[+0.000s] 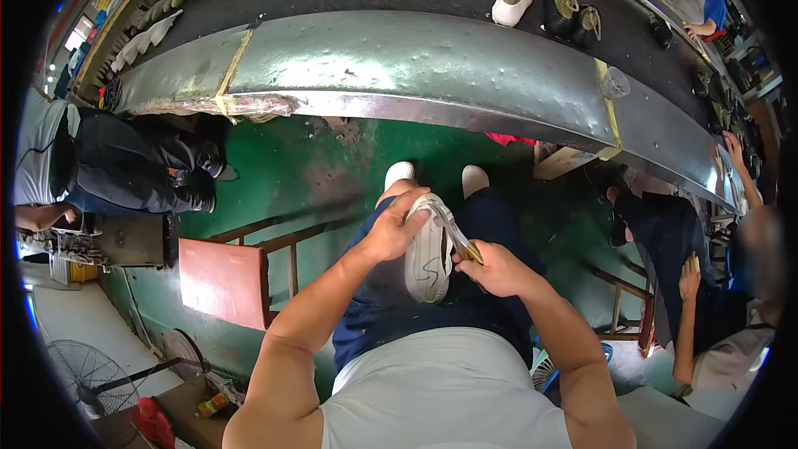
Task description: Trim and finish shoes on an assembly line using a pincer tool.
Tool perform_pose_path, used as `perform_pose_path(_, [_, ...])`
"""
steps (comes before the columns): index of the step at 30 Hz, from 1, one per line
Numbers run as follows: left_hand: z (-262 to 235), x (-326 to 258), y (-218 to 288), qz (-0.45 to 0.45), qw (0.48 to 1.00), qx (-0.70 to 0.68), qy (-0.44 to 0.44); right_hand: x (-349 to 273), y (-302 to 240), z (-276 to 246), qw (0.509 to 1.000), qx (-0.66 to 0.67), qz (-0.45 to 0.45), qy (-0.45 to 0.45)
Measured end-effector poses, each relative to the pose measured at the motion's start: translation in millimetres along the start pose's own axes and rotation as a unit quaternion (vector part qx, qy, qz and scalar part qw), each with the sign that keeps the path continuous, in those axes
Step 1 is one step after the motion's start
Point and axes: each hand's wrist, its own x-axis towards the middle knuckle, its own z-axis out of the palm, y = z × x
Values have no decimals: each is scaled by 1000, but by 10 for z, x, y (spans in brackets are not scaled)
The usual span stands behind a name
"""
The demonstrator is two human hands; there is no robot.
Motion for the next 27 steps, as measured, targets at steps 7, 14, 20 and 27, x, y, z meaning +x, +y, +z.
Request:
perform_pose_path(7, [-25, 49, -123, -27, 998, -45, -32, 66, 284, 351, 995, -5, 19, 93])
perform_pose_path(14, [4, 0, 5, -40, 994, -85, -56, -187, -13, 253, 982, -137, -2, 128])
perform_pose_path(20, [169, 180, 207, -234, 953, -192, 22, -159, -168, 218, 974, -193, 89, 74])
perform_pose_path(27, [150, 234, 40, -193, 973, -126, 26, -311, 42, -95, 994, 44, 79, -54])
